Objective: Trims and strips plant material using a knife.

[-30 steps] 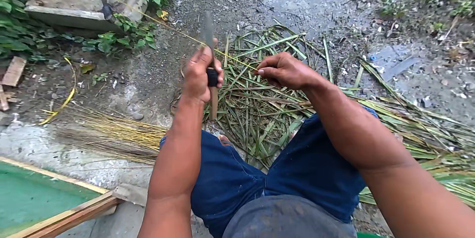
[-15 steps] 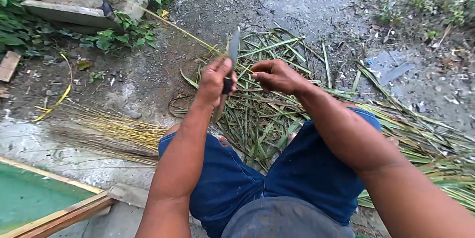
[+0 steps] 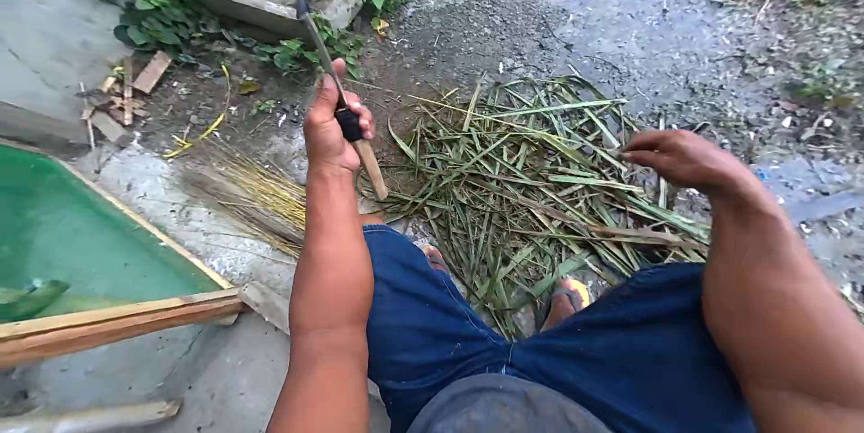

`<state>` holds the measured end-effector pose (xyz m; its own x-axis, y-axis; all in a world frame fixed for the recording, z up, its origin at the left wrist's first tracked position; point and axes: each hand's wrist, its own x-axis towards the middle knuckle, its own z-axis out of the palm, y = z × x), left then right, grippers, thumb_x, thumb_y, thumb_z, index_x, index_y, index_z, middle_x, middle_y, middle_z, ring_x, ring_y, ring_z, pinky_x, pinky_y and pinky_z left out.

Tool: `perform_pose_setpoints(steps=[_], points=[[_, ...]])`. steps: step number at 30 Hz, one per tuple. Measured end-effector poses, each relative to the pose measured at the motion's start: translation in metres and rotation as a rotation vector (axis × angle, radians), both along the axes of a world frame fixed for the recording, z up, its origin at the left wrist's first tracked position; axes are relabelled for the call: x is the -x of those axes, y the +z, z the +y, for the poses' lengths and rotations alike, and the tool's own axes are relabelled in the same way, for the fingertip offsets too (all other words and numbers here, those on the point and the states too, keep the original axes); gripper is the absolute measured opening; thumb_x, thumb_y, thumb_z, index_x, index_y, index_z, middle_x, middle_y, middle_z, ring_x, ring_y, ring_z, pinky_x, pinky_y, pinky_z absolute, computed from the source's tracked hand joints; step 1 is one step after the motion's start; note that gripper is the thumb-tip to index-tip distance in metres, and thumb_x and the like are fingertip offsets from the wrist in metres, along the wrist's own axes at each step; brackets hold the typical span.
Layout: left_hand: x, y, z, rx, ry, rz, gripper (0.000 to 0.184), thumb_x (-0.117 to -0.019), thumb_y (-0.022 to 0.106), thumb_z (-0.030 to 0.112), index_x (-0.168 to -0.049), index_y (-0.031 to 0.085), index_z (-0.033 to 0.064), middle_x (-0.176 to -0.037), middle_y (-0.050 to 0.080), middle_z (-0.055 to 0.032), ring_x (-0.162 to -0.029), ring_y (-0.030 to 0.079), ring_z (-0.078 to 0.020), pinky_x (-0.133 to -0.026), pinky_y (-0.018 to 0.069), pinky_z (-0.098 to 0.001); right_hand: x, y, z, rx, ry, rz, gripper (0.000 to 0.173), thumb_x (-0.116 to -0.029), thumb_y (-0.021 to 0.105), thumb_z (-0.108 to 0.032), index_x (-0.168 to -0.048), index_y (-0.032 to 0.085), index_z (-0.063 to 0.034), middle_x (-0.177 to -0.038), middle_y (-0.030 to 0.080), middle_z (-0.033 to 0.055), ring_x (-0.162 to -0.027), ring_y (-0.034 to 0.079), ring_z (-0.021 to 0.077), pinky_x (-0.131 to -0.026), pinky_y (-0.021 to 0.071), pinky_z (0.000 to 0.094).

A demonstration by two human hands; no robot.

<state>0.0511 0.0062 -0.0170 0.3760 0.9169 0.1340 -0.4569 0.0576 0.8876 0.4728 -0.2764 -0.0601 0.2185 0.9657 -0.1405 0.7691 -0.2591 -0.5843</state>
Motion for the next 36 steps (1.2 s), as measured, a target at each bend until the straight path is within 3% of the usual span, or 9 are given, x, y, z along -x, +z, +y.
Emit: perform_pose_setpoints(steps=[7,9,11,12,15,21,27,31,36], points=[[0.061,-0.014,0.034,0.094,0.306,-0.169,0.042,-0.1134,0.021,0.040,-0.122,0.059,0.0228,-0.067,0.058,0.0056,-0.049,0.054,-0.0066,-0.044,0.0481,-0.0216,-0.133,-0.049,-0.107,-0.013,-0.537,-0.115,0.029,-0.1045,0.060,-0.028,-0.114,0.073,-0.0037,-0.111,0.067,0.0328,-0.104,0.062,0.0561,-0.086,0.0409,0.0812],[0.063,-0.016,0.035,0.158,0.374,-0.191,0.039,-0.1129,0.024,0.040,-0.117,0.059,0.0221,-0.067,0.057,0.0054,-0.048,0.053,-0.0064,-0.044,0.0473,-0.0209,-0.150,-0.060,-0.126,-0.152,-0.722,-0.013,0.035,-0.1012,0.062,-0.033,-0.118,0.070,-0.0028,-0.114,0.066,0.0284,-0.101,0.062,0.0423,-0.086,0.0453,0.0688],[0.047,-0.016,0.026,0.196,0.362,-0.102,0.036,-0.1129,0.027,0.041,-0.119,0.058,0.0231,-0.068,0.056,0.0060,-0.049,0.054,-0.0060,-0.044,0.0475,-0.0208,-0.123,-0.036,-0.118,-0.300,-0.861,0.203,0.036,-0.1014,0.060,-0.035,-0.126,0.063,-0.0081,-0.117,0.062,0.0068,-0.096,0.058,0.0126,-0.086,0.0515,0.0414],[0.036,-0.015,0.020,0.188,0.321,-0.037,0.037,-0.1130,0.026,0.041,-0.123,0.057,0.0235,-0.068,0.057,0.0061,-0.050,0.055,-0.0062,-0.044,0.0484,-0.0213,-0.109,-0.024,-0.109,-0.406,-0.907,0.313,0.032,-0.1010,0.060,-0.033,-0.126,0.061,-0.0121,-0.112,0.060,-0.0018,-0.090,0.059,0.0050,-0.082,0.0538,0.0337],[0.001,-0.013,0.000,0.068,0.178,0.191,0.038,-0.1136,0.028,0.038,-0.135,0.055,0.0215,-0.071,0.060,0.0047,-0.053,0.058,-0.0082,-0.046,0.0512,-0.0234,-0.063,0.014,-0.074,-0.691,-0.966,0.575,0.022,-0.1030,0.056,-0.024,-0.124,0.056,-0.0162,-0.097,0.057,-0.0072,-0.079,0.060,0.0061,-0.077,0.0571,0.0340],[-0.067,-0.021,-0.061,-0.041,-0.252,0.588,0.030,-0.1118,0.038,0.028,-0.128,0.055,0.0092,-0.071,0.062,0.0016,-0.053,0.060,-0.0088,-0.046,0.0538,-0.0246,-0.003,0.028,-0.019,-0.774,-0.624,0.720,0.012,-0.1000,0.056,-0.009,-0.112,0.054,-0.0096,-0.085,0.064,-0.0043,-0.072,0.065,0.0099,-0.073,0.0599,0.0320],[-0.115,-0.035,-0.119,0.165,-0.574,0.496,0.036,-0.1121,0.035,0.026,-0.132,0.055,0.0044,-0.069,0.062,-0.0027,-0.051,0.059,-0.0102,-0.045,0.0529,-0.0242,0.065,0.027,0.022,-0.698,-0.314,0.950,0.008,-0.0996,0.054,-0.002,-0.104,0.059,-0.0054,-0.098,0.074,0.0074,-0.082,0.074,0.0192,-0.076,0.0640,0.0377],[-0.134,-0.036,-0.132,0.228,-0.624,0.311,0.039,-0.1123,0.032,0.027,-0.144,0.046,0.0091,-0.070,0.060,-0.0036,-0.051,0.059,-0.0115,-0.044,0.0524,-0.0238,0.098,0.018,0.039,-0.647,-0.172,0.959,0.010,-0.1007,0.054,-0.002,-0.105,0.062,-0.0022,-0.099,0.075,0.0100,-0.085,0.075,0.0208,-0.077,0.0642,0.0384],[-0.131,-0.032,-0.115,0.218,-0.623,0.105,0.040,-0.1121,0.027,0.032,-0.141,0.051,0.0185,-0.064,0.057,0.0028,-0.047,0.054,-0.0073,-0.044,0.0498,-0.0215,0.105,0.015,0.043,-0.681,-0.050,0.990,0.013,-0.1004,0.054,0.000,-0.106,0.065,-0.0012,-0.102,0.076,0.0107,-0.087,0.075,0.0208,-0.080,0.0645,0.0386]])
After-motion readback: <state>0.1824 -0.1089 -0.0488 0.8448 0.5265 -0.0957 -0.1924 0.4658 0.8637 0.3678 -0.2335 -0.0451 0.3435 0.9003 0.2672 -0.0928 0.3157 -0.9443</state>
